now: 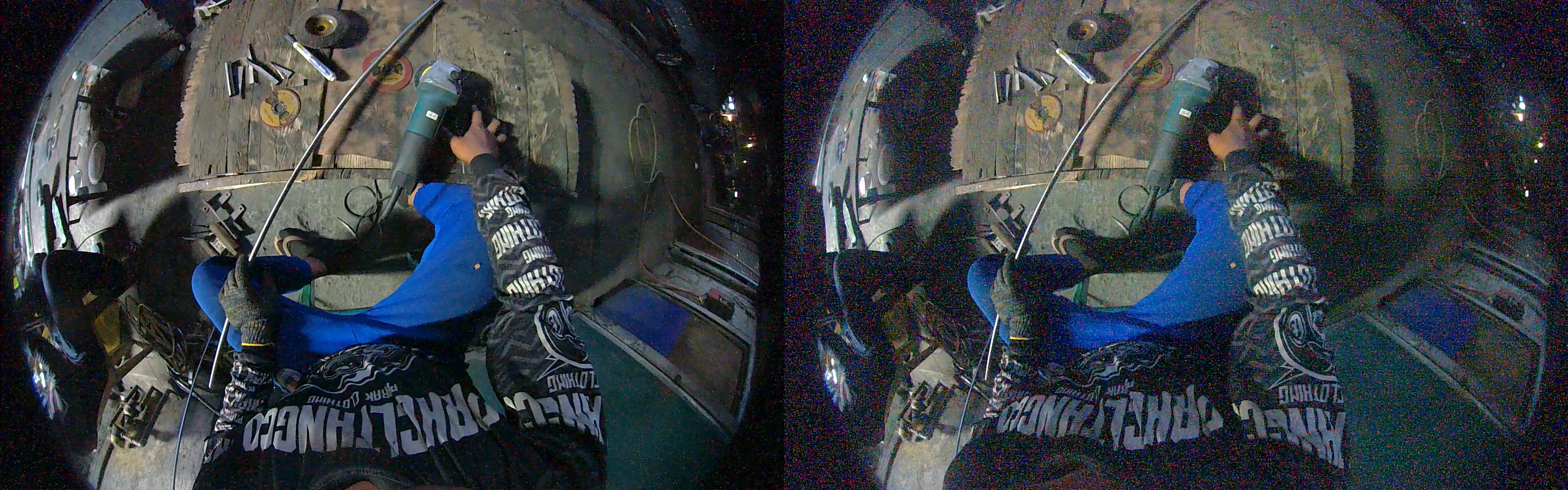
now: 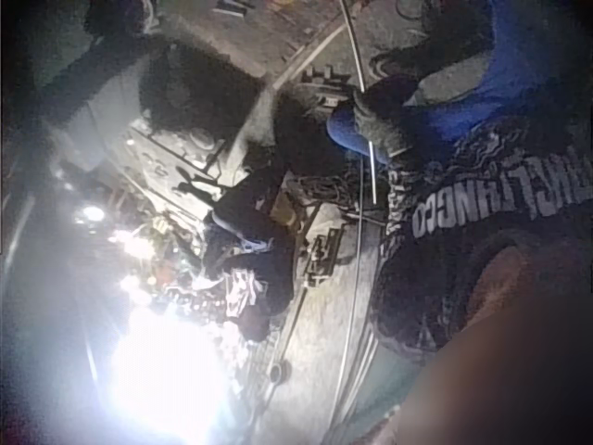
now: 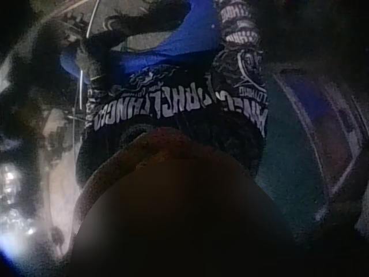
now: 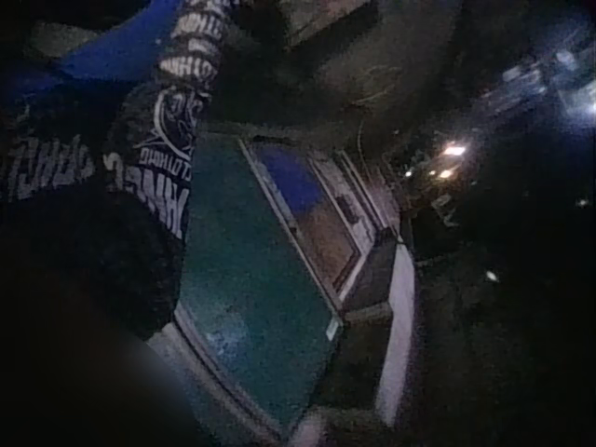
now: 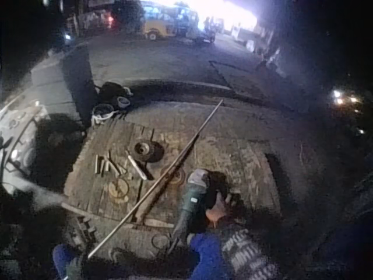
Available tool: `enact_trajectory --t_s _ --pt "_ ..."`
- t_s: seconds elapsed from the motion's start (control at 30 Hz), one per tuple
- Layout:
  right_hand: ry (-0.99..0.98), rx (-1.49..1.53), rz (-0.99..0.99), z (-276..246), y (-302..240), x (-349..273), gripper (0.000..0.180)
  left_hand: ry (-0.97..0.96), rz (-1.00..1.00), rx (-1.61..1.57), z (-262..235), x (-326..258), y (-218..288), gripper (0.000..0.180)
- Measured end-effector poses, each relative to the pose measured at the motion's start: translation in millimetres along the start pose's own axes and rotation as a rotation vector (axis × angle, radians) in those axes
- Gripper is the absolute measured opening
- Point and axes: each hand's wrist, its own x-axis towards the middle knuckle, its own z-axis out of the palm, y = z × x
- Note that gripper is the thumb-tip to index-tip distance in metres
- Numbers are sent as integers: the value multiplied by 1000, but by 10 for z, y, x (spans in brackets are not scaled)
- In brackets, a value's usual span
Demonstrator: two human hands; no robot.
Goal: The person sits on the floor and uses an angle grinder to smooth a long metal rod. They hold the rod with one hand and move the grinder along its length, producing sparks. The person pauses briefly to reposition the rod and then continues grinding.
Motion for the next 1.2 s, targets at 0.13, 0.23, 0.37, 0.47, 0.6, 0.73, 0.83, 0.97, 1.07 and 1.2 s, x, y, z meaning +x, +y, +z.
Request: enact_trajectory --t_s 0.13,0.23,0.37,0.47,0.6,0.73,0.83,0.97,1.07,1.2 --pt "16 -39 -11 41 25 41 101 4 0 4 -14 0 1 58" --pt "13 -14 20 46 26 14 100 14 22 -10 -12 -11 -15 57" --pt "16 -1 -2 25 -6 -29 99 -38 -36 27 13 -18 -44 57" --pt "39 21 62 -8 -36 -49 99 10 12 31 30 -16 -58 57" --pt "1 -13 70 -74 -66 -85 102 -38 -1 36 27 -21 -62 57" --pt "-24 7 98 -145 -107 -130 104 -5 25 7 17 -27 -63 56" --pt "-32 1 60 -188 -138 -145 100 10 40 8 17 -24 -65 56" --pt "-90 -31 25 -211 -147 -156 103 48 53 0 11 -30 -51 58" --pt "-78 7 26 -188 -127 -171 104 78 75 -29 -19 -44 -32 61" --pt "-18 54 67 -133 -78 -160 106 15 57 -13 -72 -46 -12 63"
